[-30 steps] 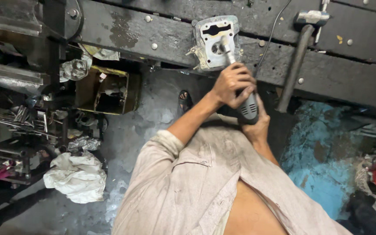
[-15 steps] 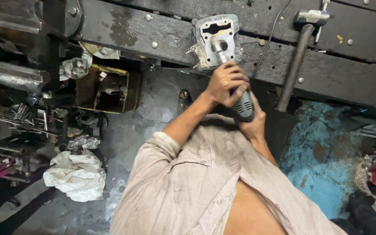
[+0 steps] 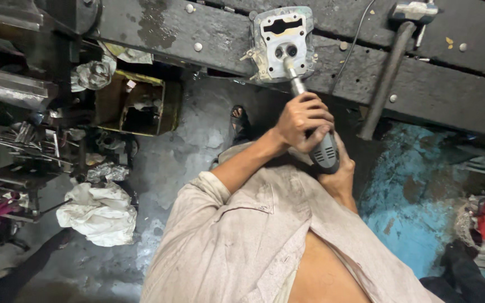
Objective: The person uses a handheld rotary tool to grind the surface of a metal engine part clamped to a workbench. They reposition the part several times to access different areas and finish by lifting the part to inspect the work.
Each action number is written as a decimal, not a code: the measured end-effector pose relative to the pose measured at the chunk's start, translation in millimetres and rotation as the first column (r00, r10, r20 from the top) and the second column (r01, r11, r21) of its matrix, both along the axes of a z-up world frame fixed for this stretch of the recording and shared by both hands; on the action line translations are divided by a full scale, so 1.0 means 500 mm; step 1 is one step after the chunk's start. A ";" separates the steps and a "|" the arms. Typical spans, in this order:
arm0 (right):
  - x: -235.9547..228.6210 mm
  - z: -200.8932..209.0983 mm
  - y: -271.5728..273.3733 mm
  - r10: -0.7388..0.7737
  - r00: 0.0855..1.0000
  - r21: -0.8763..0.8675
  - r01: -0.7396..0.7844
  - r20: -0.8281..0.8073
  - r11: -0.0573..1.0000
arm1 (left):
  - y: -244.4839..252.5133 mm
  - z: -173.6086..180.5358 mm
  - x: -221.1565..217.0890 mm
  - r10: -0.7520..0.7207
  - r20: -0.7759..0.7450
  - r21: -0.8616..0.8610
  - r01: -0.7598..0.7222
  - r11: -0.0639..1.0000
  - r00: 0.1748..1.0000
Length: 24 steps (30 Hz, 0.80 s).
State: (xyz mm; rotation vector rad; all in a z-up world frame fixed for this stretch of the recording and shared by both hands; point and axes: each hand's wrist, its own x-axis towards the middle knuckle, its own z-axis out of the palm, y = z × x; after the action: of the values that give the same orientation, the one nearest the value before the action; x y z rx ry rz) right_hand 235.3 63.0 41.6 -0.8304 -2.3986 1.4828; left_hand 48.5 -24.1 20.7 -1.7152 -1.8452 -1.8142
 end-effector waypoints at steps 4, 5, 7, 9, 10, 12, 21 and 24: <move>-0.008 0.012 -0.008 0.015 0.999 0.021 -0.016 0.031 1.000 | -0.003 -0.001 -0.009 0.022 -0.013 0.004 -0.022 1.000 1.000; -0.006 0.018 -0.008 0.000 1.000 0.032 -0.001 0.024 0.999 | 0.002 0.000 -0.007 0.010 -0.017 0.006 -0.010 1.000 1.000; -0.002 0.027 -0.011 -0.030 0.999 0.052 0.029 0.026 0.998 | 0.012 0.001 -0.005 -0.015 -0.005 0.007 0.015 1.000 1.000; -0.001 0.033 -0.014 -0.059 0.997 0.071 0.056 0.045 0.996 | 0.016 0.002 -0.003 -0.037 0.028 0.008 0.037 0.999 0.999; -0.001 0.034 -0.021 -0.011 1.000 0.061 0.011 0.007 0.998 | 0.003 0.002 0.001 -0.014 0.031 0.008 0.014 1.000 0.999; -0.012 0.034 -0.013 0.085 0.993 0.058 -0.080 -0.081 0.995 | 0.001 0.003 -0.006 0.033 0.028 0.016 -0.034 0.999 0.999; -0.015 0.052 -0.026 -0.027 0.999 -0.024 0.028 0.023 0.999 | 0.002 0.012 -0.004 0.010 0.015 0.051 -0.011 0.999 1.000; -0.016 0.044 -0.024 0.098 0.995 0.037 -0.097 -0.022 0.995 | -0.027 0.017 -0.003 0.026 0.077 0.027 -0.029 0.999 0.997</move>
State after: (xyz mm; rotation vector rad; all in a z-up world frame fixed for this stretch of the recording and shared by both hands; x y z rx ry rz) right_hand 227.5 51.1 63.6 -0.6937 -2.4729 1.4705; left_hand 47.0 -37.7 29.0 -1.6248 -1.8518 -1.9123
